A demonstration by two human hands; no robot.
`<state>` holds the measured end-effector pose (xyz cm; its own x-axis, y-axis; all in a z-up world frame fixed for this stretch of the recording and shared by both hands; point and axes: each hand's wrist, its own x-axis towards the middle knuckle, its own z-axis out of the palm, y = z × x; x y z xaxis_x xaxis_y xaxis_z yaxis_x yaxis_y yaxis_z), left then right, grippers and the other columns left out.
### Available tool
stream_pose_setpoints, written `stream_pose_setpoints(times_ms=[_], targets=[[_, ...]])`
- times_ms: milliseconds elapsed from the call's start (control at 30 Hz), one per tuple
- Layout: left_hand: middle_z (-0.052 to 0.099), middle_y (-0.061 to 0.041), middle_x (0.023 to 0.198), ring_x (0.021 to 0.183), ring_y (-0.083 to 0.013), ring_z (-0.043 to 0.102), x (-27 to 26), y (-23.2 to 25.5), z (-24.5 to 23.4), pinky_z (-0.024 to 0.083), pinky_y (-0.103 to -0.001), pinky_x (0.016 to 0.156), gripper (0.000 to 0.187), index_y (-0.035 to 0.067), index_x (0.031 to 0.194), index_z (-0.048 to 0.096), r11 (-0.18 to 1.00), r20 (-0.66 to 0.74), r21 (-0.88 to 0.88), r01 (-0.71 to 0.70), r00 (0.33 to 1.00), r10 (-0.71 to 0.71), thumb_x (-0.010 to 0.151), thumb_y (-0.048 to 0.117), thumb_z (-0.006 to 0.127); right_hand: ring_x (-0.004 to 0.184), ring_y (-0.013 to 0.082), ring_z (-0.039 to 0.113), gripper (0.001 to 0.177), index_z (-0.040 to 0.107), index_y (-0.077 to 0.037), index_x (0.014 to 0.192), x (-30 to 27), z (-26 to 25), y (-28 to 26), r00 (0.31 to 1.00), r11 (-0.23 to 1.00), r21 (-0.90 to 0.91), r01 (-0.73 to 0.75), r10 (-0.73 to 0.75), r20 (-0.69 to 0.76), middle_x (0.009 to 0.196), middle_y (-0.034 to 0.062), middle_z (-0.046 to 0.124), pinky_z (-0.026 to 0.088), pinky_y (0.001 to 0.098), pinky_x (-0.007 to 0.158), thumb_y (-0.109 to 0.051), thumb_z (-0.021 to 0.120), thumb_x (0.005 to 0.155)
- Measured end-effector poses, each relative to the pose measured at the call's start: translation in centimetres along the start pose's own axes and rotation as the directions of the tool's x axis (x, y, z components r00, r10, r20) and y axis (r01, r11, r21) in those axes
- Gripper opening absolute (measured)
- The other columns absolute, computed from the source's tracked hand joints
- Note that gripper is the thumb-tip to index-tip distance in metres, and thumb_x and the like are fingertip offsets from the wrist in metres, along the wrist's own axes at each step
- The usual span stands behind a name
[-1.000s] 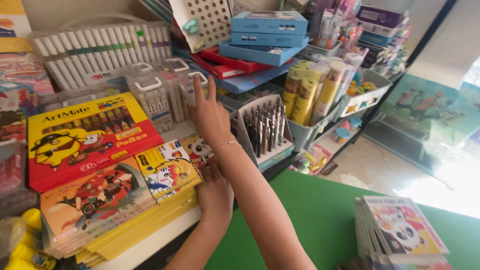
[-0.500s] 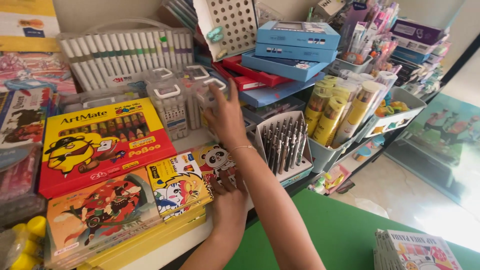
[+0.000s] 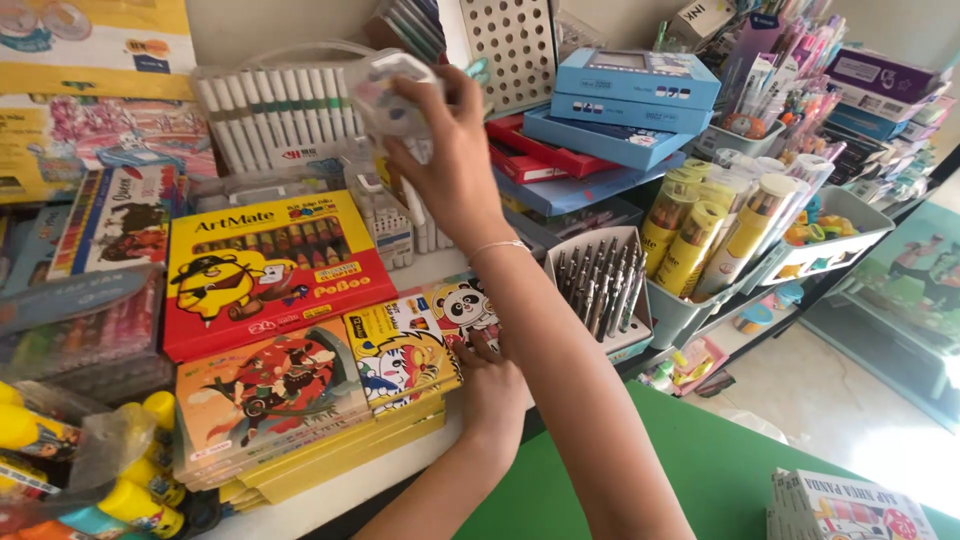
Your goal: Wipe down toy packaging with a cloth and stack it neatly on a table or shelf.
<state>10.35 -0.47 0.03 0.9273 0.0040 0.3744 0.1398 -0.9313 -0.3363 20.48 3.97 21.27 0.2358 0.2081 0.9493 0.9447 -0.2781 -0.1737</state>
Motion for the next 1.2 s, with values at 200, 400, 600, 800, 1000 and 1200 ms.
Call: stream_pose_setpoints(times_ms=[200, 400, 600, 800, 1000, 1200], targets=[[0.062, -0.027, 0.125, 0.112, -0.0447, 0.060, 0.9, 0.3, 0.0, 0.046, -0.058, 0.102, 0.049, -0.012, 0.130, 0.058, 0.987, 0.128, -0.157, 0.033, 0.992, -0.013, 0.096, 0.023, 0.057, 0.124, 0.0440, 0.060, 0.059, 0.055, -0.019, 0.135, 3.7, 3.8, -3.7, 1.000, 0.999, -0.033, 0.017, -0.017, -0.012, 0.147, 0.0182, 0.044, 0.057, 0.0459, 0.095, -0.014, 0.084, 0.084], [0.062, -0.028, 0.126, 0.114, -0.0465, 0.060, -0.9, 1.6, 3.9, 0.046, -0.059, 0.101, 0.050, -0.010, 0.132, 0.057, 0.991, 0.122, -0.127, 0.048, 0.992, -0.032, 0.095, 0.023, 0.056, 0.121, 0.0424, 0.054, 0.058, 0.051, -0.002, 0.123, 5.0, 13.7, -1.7, 0.975, 0.979, 0.161, -0.125, 0.151, -0.160, 0.128, 0.0189, 0.050, 0.050, 0.0453, 0.104, -0.022, 0.086, 0.081], [0.061, -0.029, 0.128, 0.115, -0.0486, 0.060, -4.2, 3.2, 7.5, 0.047, -0.061, 0.100, 0.051, -0.008, 0.134, 0.057, 0.994, 0.110, -0.092, 0.053, 0.993, -0.043, 0.094, 0.023, 0.056, 0.109, 0.0426, 0.055, 0.064, 0.044, 0.004, 0.125, 4.2, 20.2, 1.2, 0.907, 0.882, 0.264, -0.390, 0.417, -0.055, 0.126, 0.0288, 0.048, 0.049, 0.0459, 0.101, -0.025, 0.083, 0.084], [0.061, -0.031, 0.131, 0.117, -0.0508, 0.060, -7.4, 5.3, 8.9, 0.047, -0.063, 0.099, 0.052, -0.007, 0.136, 0.056, 0.996, 0.094, -0.073, 0.051, 0.995, -0.044, 0.092, 0.023, 0.055, 0.110, 0.0507, 0.052, 0.064, 0.046, 0.004, 0.125, 1.9, 21.7, 0.8, 0.762, 0.794, 0.015, -0.608, 0.578, 0.292, 0.126, 0.0307, 0.050, 0.046, 0.0559, 0.095, -0.033, 0.081, 0.087], [0.060, -0.032, 0.133, 0.118, -0.0529, 0.060, -8.2, 6.5, 7.7, 0.048, -0.065, 0.099, 0.054, -0.005, 0.138, 0.055, 0.996, 0.070, -0.056, 0.065, 0.996, -0.061, 0.091, 0.023, 0.055, 0.122, 0.0371, 0.060, 0.045, 0.055, -0.004, 0.130, -1.3, 23.4, 3.1, 0.898, 0.845, -0.533, 0.036, 0.207, 0.389, 0.127, 0.0185, 0.059, 0.051, 0.0466, 0.101, -0.014, 0.068, 0.088], [0.060, -0.033, 0.135, 0.120, -0.0550, 0.060, -6.3, 4.9, 5.1, 0.048, -0.067, 0.098, 0.056, -0.003, 0.140, 0.054, 0.997, 0.048, -0.031, 0.072, 0.996, -0.070, 0.090, 0.022, 0.054, 0.127, 0.0341, 0.059, 0.053, 0.049, -0.012, 0.144, -1.8, 25.6, 5.1, 0.873, 0.801, -0.563, 0.203, 0.112, 0.474, 0.135, 0.0183, 0.059, 0.045, 0.0559, 0.106, -0.023, 0.057, 0.093]])
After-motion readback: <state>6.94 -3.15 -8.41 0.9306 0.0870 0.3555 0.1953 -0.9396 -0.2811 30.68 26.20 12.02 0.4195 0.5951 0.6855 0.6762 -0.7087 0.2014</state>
